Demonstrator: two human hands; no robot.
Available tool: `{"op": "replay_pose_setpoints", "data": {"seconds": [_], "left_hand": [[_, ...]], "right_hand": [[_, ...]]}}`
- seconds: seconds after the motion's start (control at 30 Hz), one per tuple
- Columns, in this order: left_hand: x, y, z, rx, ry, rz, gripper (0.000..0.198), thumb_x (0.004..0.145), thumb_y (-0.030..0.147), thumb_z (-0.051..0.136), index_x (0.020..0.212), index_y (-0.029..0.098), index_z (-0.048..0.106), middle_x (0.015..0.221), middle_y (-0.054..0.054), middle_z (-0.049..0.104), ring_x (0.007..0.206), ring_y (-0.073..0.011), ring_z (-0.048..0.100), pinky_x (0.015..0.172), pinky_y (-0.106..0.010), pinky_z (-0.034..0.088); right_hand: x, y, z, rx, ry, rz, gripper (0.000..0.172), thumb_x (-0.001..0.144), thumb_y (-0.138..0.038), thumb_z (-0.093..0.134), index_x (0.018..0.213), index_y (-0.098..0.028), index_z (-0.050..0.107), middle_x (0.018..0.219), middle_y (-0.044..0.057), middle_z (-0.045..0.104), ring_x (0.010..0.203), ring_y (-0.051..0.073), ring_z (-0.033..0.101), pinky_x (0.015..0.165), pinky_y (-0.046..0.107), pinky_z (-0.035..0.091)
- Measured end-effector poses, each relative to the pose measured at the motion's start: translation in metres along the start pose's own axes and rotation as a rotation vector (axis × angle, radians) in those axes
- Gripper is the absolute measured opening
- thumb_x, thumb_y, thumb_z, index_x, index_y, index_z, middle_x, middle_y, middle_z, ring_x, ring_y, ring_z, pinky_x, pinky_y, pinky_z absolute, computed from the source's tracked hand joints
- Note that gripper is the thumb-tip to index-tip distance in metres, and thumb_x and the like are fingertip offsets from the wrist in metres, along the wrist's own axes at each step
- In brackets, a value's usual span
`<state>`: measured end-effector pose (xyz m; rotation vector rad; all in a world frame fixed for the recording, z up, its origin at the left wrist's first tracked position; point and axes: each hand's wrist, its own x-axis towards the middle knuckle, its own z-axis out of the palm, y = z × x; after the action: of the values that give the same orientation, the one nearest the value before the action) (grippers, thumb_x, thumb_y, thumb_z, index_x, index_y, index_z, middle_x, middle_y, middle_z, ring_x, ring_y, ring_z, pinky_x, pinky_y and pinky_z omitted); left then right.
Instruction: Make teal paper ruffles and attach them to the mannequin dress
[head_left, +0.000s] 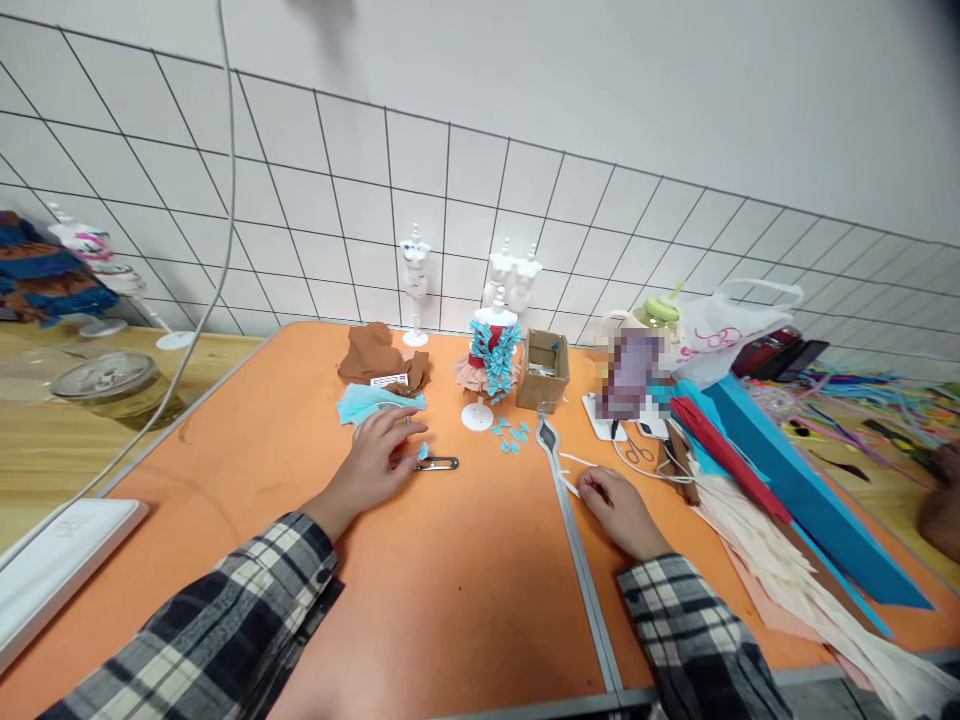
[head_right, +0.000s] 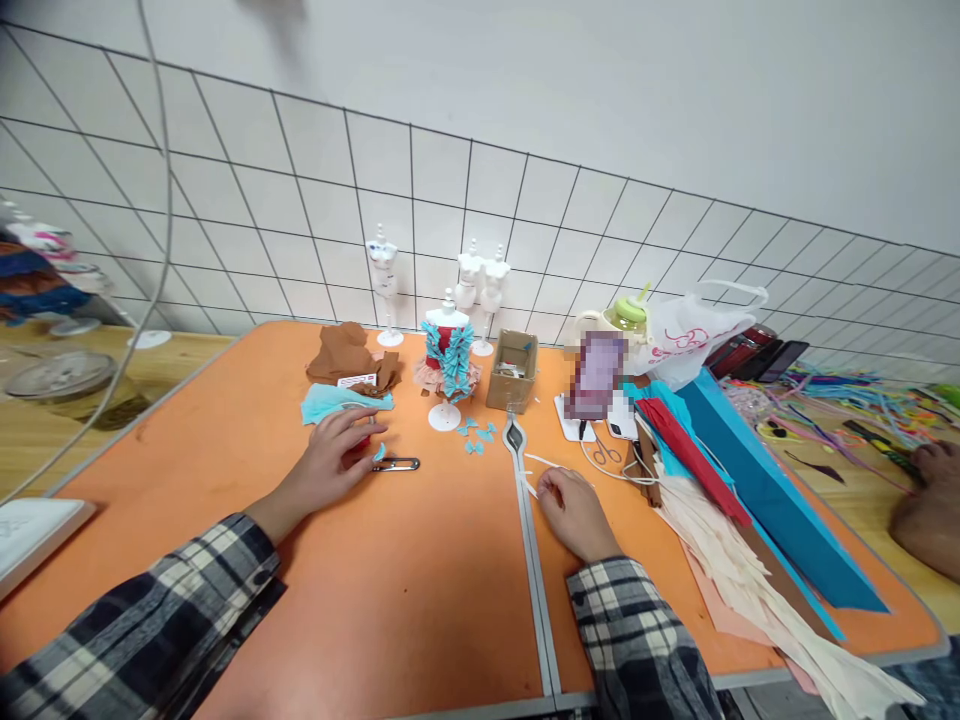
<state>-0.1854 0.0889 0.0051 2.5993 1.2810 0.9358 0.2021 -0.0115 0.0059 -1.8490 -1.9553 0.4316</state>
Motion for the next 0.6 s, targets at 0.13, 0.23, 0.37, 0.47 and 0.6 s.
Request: {"op": "replay_pose_setpoints", "data": {"seconds": [0.13,0.23,0.37,0.47,0.6], "left_hand": [[0.001,0.001,-0.001,-0.036,-0.02,0.005,0.03,0.087,0.032,0.055,0.115,0.025,0.063,0.134,-0.008,0.057,0.126,-0.0292,0.046,0.106,-0.05,0.033],[0.001,0.001,0.0,-0.044,-0.031,0.014,0.031,0.085,0.03,0.057,0.115,0.026,0.063,0.132,-0.008,0.058,0.125,-0.029,0.047,0.107,-0.05,0.032],[0.0,-0.001,0.001,-0.068,-0.049,0.03,0.033,0.083,0.026,0.056,0.116,0.026,0.064,0.127,-0.007,0.061,0.126,-0.0286,0.046,0.107,-0.049,0.033],[0.0,-0.001,0.0,-0.102,-0.055,0.035,0.032,0.083,0.024,0.054,0.113,0.025,0.065,0.123,-0.007,0.064,0.123,-0.0286,0.049,0.106,-0.048,0.035],[0.001,0.004,-0.003,-0.16,-0.1,-0.005,0.03,0.084,0.021,0.049,0.111,0.02,0.063,0.101,-0.008,0.07,0.098,-0.0248,0.061,0.09,-0.041,0.046]], "right_hand": [[0.008,0.0,-0.005,-0.001,-0.136,0.107,0.036,0.091,-0.045,0.04,0.067,-0.02,0.052,0.071,0.001,0.06,0.071,0.019,0.055,0.063,0.027,0.037],[0.019,-0.005,-0.007,-0.093,-0.198,0.19,0.035,0.087,-0.047,0.046,0.065,-0.021,0.053,0.065,0.0,0.059,0.064,0.017,0.054,0.055,0.025,0.032],[0.036,-0.015,-0.01,-0.301,-0.321,0.251,0.028,0.082,-0.043,0.055,0.065,-0.021,0.059,0.068,0.004,0.065,0.066,0.019,0.06,0.053,0.027,0.032],[0.043,-0.018,-0.015,-0.38,-0.32,0.284,0.028,0.077,-0.048,0.062,0.07,-0.021,0.064,0.076,0.009,0.069,0.075,0.025,0.064,0.056,0.03,0.035],[0.041,-0.014,-0.023,-0.376,-0.204,0.308,0.044,0.071,-0.056,0.068,0.1,-0.024,0.066,0.088,0.007,0.07,0.081,0.026,0.066,0.06,0.03,0.039]]}}
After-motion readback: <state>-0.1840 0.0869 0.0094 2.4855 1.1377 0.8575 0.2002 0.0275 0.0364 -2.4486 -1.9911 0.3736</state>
